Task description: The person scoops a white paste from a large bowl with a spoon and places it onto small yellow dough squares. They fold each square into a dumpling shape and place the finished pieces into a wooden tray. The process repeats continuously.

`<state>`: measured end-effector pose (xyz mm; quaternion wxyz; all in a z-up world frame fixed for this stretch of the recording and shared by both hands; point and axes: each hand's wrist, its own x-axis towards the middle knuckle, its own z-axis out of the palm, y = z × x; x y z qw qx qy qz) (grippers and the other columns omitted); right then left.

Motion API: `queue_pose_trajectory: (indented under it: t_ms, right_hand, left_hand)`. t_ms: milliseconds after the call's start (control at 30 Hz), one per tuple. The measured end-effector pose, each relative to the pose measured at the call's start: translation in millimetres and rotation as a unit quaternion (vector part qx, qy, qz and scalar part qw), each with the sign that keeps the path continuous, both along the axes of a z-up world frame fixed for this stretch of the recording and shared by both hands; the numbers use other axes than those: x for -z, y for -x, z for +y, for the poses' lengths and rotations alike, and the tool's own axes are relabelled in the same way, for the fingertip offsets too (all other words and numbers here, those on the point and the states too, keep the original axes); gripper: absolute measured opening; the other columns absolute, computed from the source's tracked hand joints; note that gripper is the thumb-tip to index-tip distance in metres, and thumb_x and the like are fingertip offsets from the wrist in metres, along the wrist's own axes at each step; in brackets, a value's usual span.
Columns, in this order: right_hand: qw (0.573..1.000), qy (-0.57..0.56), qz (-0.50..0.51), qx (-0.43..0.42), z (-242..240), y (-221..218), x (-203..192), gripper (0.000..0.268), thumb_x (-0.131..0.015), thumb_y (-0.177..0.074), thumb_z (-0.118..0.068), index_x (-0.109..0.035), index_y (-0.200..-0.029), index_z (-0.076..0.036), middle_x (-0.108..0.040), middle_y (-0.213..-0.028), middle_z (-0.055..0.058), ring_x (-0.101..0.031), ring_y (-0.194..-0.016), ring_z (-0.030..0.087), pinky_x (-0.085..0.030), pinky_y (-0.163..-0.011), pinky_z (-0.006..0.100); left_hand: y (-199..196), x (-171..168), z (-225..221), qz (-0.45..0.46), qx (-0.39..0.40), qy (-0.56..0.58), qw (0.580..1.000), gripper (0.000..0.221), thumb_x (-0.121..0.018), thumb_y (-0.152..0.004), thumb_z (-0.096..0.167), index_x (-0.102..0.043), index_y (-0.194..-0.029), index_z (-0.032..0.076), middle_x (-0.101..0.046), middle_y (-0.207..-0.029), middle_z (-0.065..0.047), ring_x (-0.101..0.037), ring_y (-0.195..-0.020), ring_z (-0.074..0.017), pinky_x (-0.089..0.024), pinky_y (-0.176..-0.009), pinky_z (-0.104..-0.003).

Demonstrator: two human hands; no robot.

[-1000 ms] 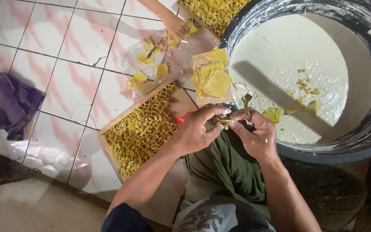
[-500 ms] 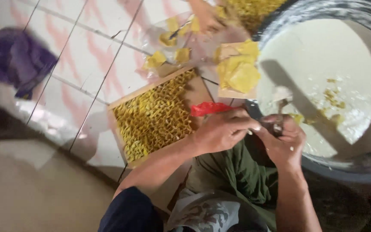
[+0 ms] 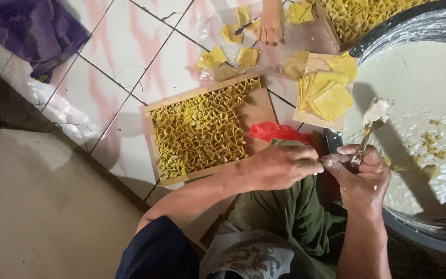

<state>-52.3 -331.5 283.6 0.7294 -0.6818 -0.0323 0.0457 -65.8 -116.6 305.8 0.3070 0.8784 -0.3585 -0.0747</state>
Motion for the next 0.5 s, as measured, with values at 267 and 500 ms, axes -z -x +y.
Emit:
queue_pose_trajectory:
  t_ms: [267, 500]
  right_hand:
    - [0.962, 0.233, -0.063, 0.124, -50, -1, -1, 0.028, -0.064, -0.108, 0.011, -0.061, -0.123, -0.012, -0.07, -0.108, 0.004, -0.065, -0.084, 0.009, -0.057, -0.075, 0.023]
    - [0.858, 0.436, -0.181, 0.201, -148, 46, 108, 0.011, -0.079, -0.117, 0.01, -0.071, -0.113, 0.015, -0.063, -0.105, 0.023, -0.056, -0.088, 0.031, -0.048, -0.074, 0.045]
  left_hand:
    - [-76, -25, 89, 0.254, -0.268, -0.055, 0.928, 0.022, -0.066, -0.093, 0.002, -0.069, -0.113, 0.011, -0.068, -0.079, -0.006, -0.052, -0.047, -0.0116, -0.05, -0.044, -0.024]
    - [-137, 127, 138, 0.17, -0.421, 0.104, 0.885, 0.017, -0.066, -0.097, 0.0, -0.073, -0.113, -0.003, -0.076, -0.115, -0.022, -0.077, -0.072, -0.0172, -0.068, -0.06, -0.022]
